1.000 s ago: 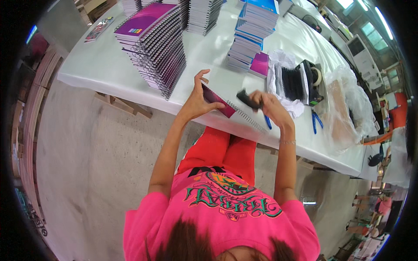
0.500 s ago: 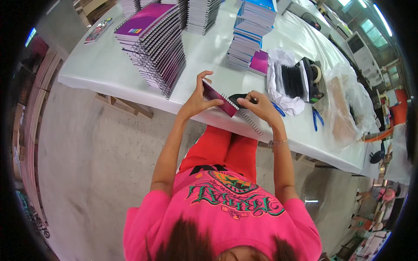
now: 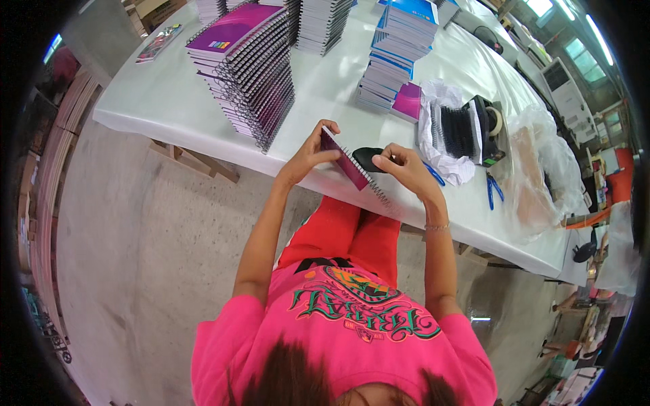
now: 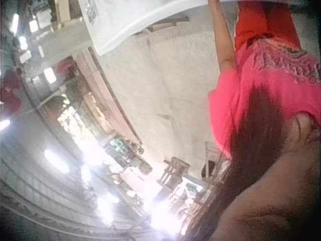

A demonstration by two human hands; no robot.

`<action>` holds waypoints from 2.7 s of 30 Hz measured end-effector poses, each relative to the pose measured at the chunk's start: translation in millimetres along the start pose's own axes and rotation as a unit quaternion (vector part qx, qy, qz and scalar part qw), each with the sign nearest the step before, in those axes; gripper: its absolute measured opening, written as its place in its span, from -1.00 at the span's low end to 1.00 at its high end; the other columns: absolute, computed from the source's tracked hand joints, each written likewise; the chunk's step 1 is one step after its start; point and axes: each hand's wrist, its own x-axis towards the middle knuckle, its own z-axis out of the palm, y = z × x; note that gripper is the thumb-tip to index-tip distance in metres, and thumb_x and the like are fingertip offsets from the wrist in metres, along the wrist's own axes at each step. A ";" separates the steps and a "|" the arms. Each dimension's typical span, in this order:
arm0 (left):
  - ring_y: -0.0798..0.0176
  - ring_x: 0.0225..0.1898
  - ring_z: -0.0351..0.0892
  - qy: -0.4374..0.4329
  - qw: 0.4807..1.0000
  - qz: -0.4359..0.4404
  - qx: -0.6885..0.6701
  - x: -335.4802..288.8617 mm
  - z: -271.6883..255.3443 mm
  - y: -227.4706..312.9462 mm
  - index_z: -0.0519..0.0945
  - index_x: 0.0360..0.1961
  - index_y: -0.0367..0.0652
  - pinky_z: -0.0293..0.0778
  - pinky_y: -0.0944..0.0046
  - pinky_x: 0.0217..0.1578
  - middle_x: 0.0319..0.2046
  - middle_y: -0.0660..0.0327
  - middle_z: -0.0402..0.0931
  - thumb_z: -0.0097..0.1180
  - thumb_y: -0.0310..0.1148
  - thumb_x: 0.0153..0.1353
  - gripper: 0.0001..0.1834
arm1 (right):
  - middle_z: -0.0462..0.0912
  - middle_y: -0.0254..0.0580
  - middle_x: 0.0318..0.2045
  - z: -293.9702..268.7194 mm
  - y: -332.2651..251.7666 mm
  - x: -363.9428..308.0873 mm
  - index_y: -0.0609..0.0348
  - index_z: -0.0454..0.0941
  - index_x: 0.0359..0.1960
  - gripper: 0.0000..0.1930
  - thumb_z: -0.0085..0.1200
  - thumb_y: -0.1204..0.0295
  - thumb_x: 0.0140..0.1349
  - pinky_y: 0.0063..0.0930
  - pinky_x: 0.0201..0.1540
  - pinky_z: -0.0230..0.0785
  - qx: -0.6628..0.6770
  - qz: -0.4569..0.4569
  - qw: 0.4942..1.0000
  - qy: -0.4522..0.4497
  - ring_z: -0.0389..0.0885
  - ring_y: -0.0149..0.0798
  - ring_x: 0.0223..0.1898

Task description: The person trims the excess spiral binding wire from several small purple notebooks using blue hand pliers and places each finished notebook onto a stack on the table.

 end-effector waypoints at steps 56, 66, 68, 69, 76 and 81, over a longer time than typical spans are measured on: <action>0.06 -0.29 0.52 0.188 0.924 -0.031 0.331 -4.8 78.3 -18.7 0.35 0.11 -0.13 0.43 0.10 -0.15 -0.07 0.06 0.38 0.36 -0.52 -0.05 -0.34 | 0.35 -0.23 -0.16 -2.0 46.4 46.1 0.25 0.44 -0.28 -0.69 0.05 0.20 0.38 -0.47 -0.07 0.28 0.020 -0.153 0.937 0.313 0.39 -0.34 -0.20; 0.37 -0.38 0.48 0.120 0.946 -0.041 0.299 7.2 53.5 47.2 0.48 0.11 -0.08 0.51 0.31 -0.26 -0.17 0.09 0.52 0.15 -0.60 -0.02 -0.43 | 0.25 -0.21 0.16 -57.8 44.1 10.3 0.15 0.54 -0.21 -0.71 0.15 0.17 0.32 -0.52 -0.11 0.33 0.093 -0.141 0.902 0.397 0.44 -0.46 -0.18; 0.37 -0.36 0.46 0.038 0.950 -0.037 0.307 9.5 46.2 76.7 0.52 0.05 -0.11 0.50 0.32 -0.25 -0.16 0.12 0.53 0.12 -0.61 -0.04 -0.47 | 0.22 -0.23 0.17 -56.7 42.5 6.2 0.13 0.55 -0.22 -0.72 0.16 0.17 0.31 -0.51 -0.11 0.33 0.095 -0.152 0.898 0.402 0.44 -0.47 -0.16; 0.36 -0.35 0.46 -0.016 0.949 -0.032 0.314 11.7 43.0 89.8 0.54 0.03 -0.13 0.50 0.33 -0.24 -0.16 0.13 0.53 0.11 -0.61 -0.05 -0.49 | 0.21 -0.24 0.16 -55.3 42.2 5.4 0.11 0.55 -0.25 -0.74 0.17 0.17 0.30 -0.53 -0.10 0.32 0.108 -0.150 0.899 0.397 0.43 -0.47 -0.13; 0.27 -0.26 0.52 -0.120 0.920 0.099 0.360 32.1 18.9 100.0 0.57 -0.02 -0.15 0.49 0.31 -0.15 -0.22 0.20 0.50 0.06 -0.68 -0.02 -0.53 | 0.21 -0.23 0.10 -46.0 37.2 15.8 0.14 0.51 -0.31 -0.78 0.21 0.26 0.26 -0.52 -0.09 0.31 0.103 -0.170 0.913 0.356 0.40 -0.42 -0.07; 0.27 -0.14 0.49 -0.121 0.915 0.126 0.365 36.1 -5.9 71.7 0.61 -0.01 -0.09 0.48 0.32 -0.12 -0.10 0.20 0.45 0.12 -0.65 0.01 -0.54 | 0.25 -0.28 0.12 -20.3 29.1 29.3 0.19 0.49 -0.32 -0.82 0.16 0.34 0.27 -0.47 -0.05 0.39 0.081 -0.128 0.969 0.196 0.46 -0.41 -0.08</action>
